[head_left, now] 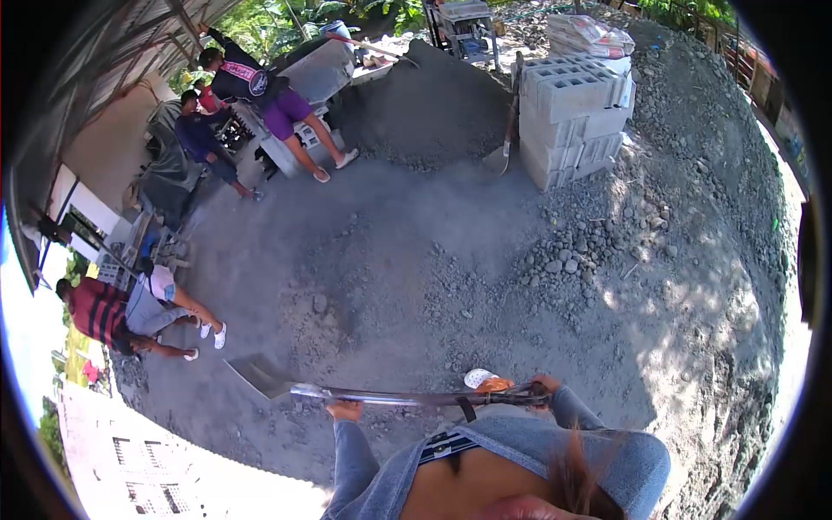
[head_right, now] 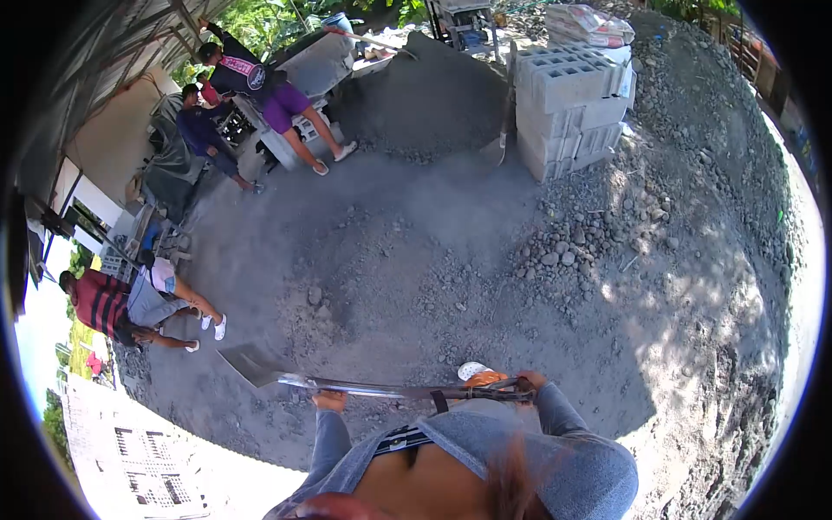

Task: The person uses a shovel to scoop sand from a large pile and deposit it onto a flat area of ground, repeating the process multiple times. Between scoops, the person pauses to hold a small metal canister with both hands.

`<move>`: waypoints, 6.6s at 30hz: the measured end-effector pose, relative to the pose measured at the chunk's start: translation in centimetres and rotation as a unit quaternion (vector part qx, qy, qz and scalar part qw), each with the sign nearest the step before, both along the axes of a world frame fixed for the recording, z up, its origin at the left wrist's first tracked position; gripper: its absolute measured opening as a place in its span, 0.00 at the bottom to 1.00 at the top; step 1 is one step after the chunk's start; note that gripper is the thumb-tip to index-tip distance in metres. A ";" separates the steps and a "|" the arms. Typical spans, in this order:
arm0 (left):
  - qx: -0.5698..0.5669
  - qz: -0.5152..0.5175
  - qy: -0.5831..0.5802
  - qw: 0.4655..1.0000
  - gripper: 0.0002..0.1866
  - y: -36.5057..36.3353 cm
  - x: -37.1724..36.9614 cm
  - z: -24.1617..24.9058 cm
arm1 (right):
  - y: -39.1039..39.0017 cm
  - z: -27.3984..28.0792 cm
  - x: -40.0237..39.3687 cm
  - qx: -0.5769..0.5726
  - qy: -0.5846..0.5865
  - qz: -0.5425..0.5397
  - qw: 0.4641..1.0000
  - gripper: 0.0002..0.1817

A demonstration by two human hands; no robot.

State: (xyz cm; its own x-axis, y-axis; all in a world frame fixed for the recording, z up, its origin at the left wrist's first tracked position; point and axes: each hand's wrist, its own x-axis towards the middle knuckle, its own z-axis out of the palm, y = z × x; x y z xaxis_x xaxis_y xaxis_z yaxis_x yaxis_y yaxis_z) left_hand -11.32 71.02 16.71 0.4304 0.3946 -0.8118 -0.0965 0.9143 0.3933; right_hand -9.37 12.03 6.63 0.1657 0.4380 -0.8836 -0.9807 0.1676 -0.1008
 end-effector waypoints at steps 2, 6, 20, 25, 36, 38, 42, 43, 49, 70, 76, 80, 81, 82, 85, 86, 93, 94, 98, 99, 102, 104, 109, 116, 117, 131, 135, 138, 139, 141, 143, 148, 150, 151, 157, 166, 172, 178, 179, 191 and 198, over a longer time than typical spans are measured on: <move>0.006 0.025 -0.006 1.000 0.37 -2.5 1.9 0.7 | -1.5 6.4 5.7 -0.047 -0.128 -0.074 0.988 0.18; -0.028 0.160 -0.010 0.987 0.29 -10.7 9.2 2.9 | -3.4 17.6 18.3 -0.181 -0.278 -0.091 0.939 0.18; -0.135 0.078 -0.091 0.984 0.40 -20.3 -3.2 -2.6 | 22.4 32.9 17.4 0.035 -0.844 0.438 0.307 0.21; 0.036 0.112 -0.026 0.993 0.34 -21.4 -14.2 -0.7 | 29.8 29.0 8.0 0.055 -0.800 0.543 0.248 0.18; -0.103 0.503 0.228 0.827 0.32 -48.3 -43.8 -3.7 | 35.8 29.1 -10.9 0.140 -0.768 0.602 0.167 0.19; -0.038 0.499 0.202 0.842 0.30 -47.5 -43.8 -2.1 | 33.7 28.7 -15.3 0.141 -0.755 0.619 0.164 0.19; 0.219 0.405 0.214 0.862 0.23 -41.0 -38.1 8.6 | 26.3 25.2 -22.9 0.197 -0.744 0.626 0.126 0.22; 0.298 0.366 0.249 0.846 0.17 -39.4 -36.9 10.4 | 24.5 24.3 -24.8 0.203 -0.725 0.650 0.105 0.25; 0.565 -0.029 0.381 0.731 0.17 -43.1 -28.3 18.6 | 14.6 22.0 -23.6 0.378 -0.699 0.601 0.088 0.22; 0.532 -0.097 0.127 0.832 0.22 -47.5 -21.1 15.0 | 12.9 29.8 -6.5 0.290 -0.615 0.732 0.039 0.17; 0.515 -0.053 0.112 0.848 0.24 -44.3 -16.3 12.5 | 15.5 30.1 -2.9 0.259 -0.624 0.724 0.142 0.17; 0.549 0.027 0.170 0.818 0.30 -39.7 -9.7 7.2 | 19.2 28.0 2.5 0.255 -0.634 0.708 0.180 0.24; 0.549 0.032 0.172 0.817 0.30 -38.1 -7.5 6.8 | 20.3 27.1 4.4 0.270 -0.650 0.676 0.217 0.27; 0.405 0.082 0.061 0.909 0.32 -36.5 -5.0 9.5 | 21.5 27.0 6.4 0.273 -0.646 0.680 0.213 0.27; 0.261 0.129 -0.072 0.954 0.33 -28.6 2.3 11.4 | 26.9 30.2 13.2 0.279 -0.678 0.607 0.307 0.28; 0.300 0.127 -0.055 0.944 0.33 -27.0 5.0 14.1 | 28.5 34.0 16.0 0.257 -0.677 0.624 0.293 0.26; 0.424 0.099 -0.285 0.854 0.35 -15.8 12.9 30.9 | 36.6 49.3 28.6 0.377 -0.749 0.486 0.247 0.24; 0.422 0.099 -0.284 0.855 0.35 -15.3 13.8 32.5 | 37.5 50.7 28.2 0.385 -0.683 0.488 0.383 0.22; 0.411 0.232 -0.204 0.858 0.32 -13.0 16.9 37.7 | 40.7 53.9 28.2 0.362 -0.761 0.331 0.424 0.20; 0.420 0.227 -0.233 0.847 0.32 -12.5 17.2 38.6 | 41.1 54.8 28.4 0.355 -0.764 0.327 0.428 0.20; 0.480 0.231 -0.226 0.816 0.32 -13.5 18.7 43.2 | 41.5 57.6 29.5 0.373 -0.794 0.273 0.395 0.21; 0.498 0.233 -0.211 0.808 0.34 -14.5 19.1 44.4 | 41.5 58.9 30.4 0.417 -0.790 0.266 0.363 0.20; 0.505 0.197 -0.140 0.829 0.37 -11.9 19.8 31.0 | 41.6 45.3 32.2 0.345 -0.797 0.288 0.403 0.20; 0.440 0.078 -0.224 0.866 0.28 -14.5 17.9 18.6 | 38.5 34.9 30.0 0.273 -0.787 0.342 0.435 0.12; 0.479 0.100 -0.210 0.846 0.28 -13.7 18.0 22.4 | 39.5 37.9 30.0 0.274 -0.800 0.333 0.417 0.11; 0.672 0.128 0.010 0.729 0.26 -13.8 16.6 24.2 | 36.7 44.2 27.5 0.317 -0.835 0.274 0.356 0.06; 0.613 0.094 -0.258 0.741 0.26 -16.0 15.6 39.5 | 35.1 55.2 26.9 0.348 -0.861 0.160 0.335 0.07; 0.582 0.100 -0.274 0.759 0.27 -16.4 15.4 36.7 | 35.9 51.7 27.3 0.359 -0.853 0.190 0.329 0.08; 0.568 0.111 -0.239 0.779 0.27 -14.9 16.1 31.6 | 37.4 47.5 28.0 0.343 -0.845 0.228 0.342 0.08; 0.485 0.068 -0.282 0.825 0.26 -13.0 16.6 19.2 | 38.5 36.4 28.8 0.323 -0.825 0.259 0.385 0.08; 0.469 0.087 -0.247 0.843 0.25 -14.0 17.1 19.4 | 37.6 37.1 28.7 0.299 -0.822 0.274 0.400 0.08; 0.538 0.100 -0.246 0.800 0.24 -14.3 18.1 38.2 | 36.5 52.9 28.7 0.303 -0.853 0.173 0.387 0.09; 0.566 0.070 -0.297 0.766 0.24 -16.1 16.9 42.8 | 34.2 57.2 27.6 0.322 -0.852 0.141 0.389 0.09; 0.589 0.042 -0.345 0.729 0.25 -16.6 16.6 43.5 | 33.8 58.0 27.3 0.343 -0.847 0.111 0.390 0.09; 0.505 0.036 -0.248 0.826 0.26 -11.4 16.9 19.4 | 38.4 37.1 28.7 0.301 -0.823 0.246 0.413 0.10; 0.596 0.065 -0.300 0.742 0.29 -17.4 17.0 44.1 | 33.5 57.9 28.1 0.360 -0.865 0.105 0.332 0.08; 0.557 0.021 -0.249 0.792 0.29 -15.8 17.4 31.1 | 34.5 45.7 29.2 0.317 -0.837 0.197 0.401 0.08; 0.355 0.089 -0.244 0.898 0.28 -14.1 18.6 19.6 | 35.9 34.4 29.2 0.238 -0.789 0.313 0.472 0.11; 0.395 0.097 -0.245 0.880 0.28 -14.0 18.8 24.3 | 36.2 37.4 29.2 0.255 -0.800 0.290 0.459 0.11; 0.427 0.105 -0.280 0.853 0.31 -13.3 17.9 25.0 | 36.8 42.1 29.5 0.322 -0.810 0.224 0.436 0.09; 0.262 0.184 -0.348 0.881 0.33 -15.4 13.1 15.6 | 34.9 33.3 25.3 0.301 -0.786 0.360 0.402 0.12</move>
State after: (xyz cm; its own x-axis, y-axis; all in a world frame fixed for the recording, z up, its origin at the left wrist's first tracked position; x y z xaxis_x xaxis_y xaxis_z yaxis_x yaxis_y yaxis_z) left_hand 1.81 55.65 32.28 0.5169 0.8534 -0.0673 -0.7329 0.4818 0.4803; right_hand 15.93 46.88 39.94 -0.0487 0.9288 0.3675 0.3999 0.3553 -0.8449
